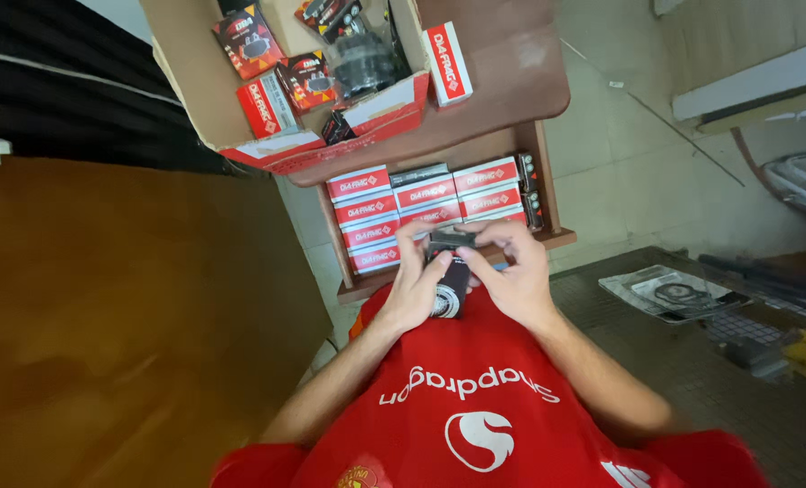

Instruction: The person unboxes various brake pad sets, removes them from their cardboard packaging, and places them into a cardboard box while organizing other boxes in a drawer.

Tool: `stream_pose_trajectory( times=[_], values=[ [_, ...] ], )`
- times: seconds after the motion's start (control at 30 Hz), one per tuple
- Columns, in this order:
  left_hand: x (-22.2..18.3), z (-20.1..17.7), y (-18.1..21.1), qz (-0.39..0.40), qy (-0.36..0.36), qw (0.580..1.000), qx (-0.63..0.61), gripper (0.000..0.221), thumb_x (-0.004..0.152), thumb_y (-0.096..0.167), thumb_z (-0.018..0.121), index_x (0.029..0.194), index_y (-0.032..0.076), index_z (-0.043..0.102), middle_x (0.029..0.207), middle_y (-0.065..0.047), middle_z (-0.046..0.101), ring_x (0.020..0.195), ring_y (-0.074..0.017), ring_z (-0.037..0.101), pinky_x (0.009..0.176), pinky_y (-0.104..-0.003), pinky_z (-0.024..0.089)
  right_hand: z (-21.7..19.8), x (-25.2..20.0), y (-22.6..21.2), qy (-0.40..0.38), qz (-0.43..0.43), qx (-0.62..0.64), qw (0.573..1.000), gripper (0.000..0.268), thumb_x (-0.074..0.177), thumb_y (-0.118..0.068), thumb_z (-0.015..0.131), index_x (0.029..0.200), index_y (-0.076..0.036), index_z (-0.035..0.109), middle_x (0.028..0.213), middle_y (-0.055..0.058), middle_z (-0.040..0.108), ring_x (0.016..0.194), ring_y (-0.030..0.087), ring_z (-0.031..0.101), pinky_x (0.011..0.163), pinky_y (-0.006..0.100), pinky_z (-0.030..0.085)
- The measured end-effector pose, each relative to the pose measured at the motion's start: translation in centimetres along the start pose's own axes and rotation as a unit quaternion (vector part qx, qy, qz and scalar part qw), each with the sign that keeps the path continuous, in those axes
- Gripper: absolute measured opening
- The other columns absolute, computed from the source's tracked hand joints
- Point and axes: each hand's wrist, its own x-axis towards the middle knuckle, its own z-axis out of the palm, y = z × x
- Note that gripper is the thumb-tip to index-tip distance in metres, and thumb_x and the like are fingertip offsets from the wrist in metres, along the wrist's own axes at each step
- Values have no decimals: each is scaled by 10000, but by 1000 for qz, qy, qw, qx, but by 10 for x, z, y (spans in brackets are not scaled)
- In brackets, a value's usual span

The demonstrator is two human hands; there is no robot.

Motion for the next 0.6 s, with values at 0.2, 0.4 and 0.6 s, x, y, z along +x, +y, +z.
stream_pose_trajectory(
  times=[0.2, 0.4, 0.6],
  values=[
    [-2, 7, -15, 42, -7, 995, 93, 402, 1033, 221, 592, 1225, 122, 253, 1308, -219, 523, 1217, -383, 570, 1039, -496, 437, -10, 3, 22, 21, 42, 22, 999, 276, 898, -31, 782, 1114, -25, 611, 966, 152, 769, 780, 161, 692, 647, 312, 623],
    [1, 3, 11, -29, -22, 997, 67, 323, 1058, 267, 553, 1273, 113, 366, 1228, -235, 568, 1197, -410, 578, 995, -510, 449, -16, 8, 29, 5, 47, 8, 999, 200, 898, -59, 784, 1073, -45, 689, 932, 127, 742, 822, 144, 665, 754, 314, 589],
    [5, -2, 31, -40, -39, 993, 105, 281, 1043, 297, 579, 1210, 119, 439, 1116, -188, 580, 1047, -392, 623, 871, -473, 494, -19, 15, 29, -7, 53, 41, 998, 127, 959, -80, 724, 1063, -37, 665, 860, 96, 698, 764, 123, 599, 707, 293, 548]
  ],
)
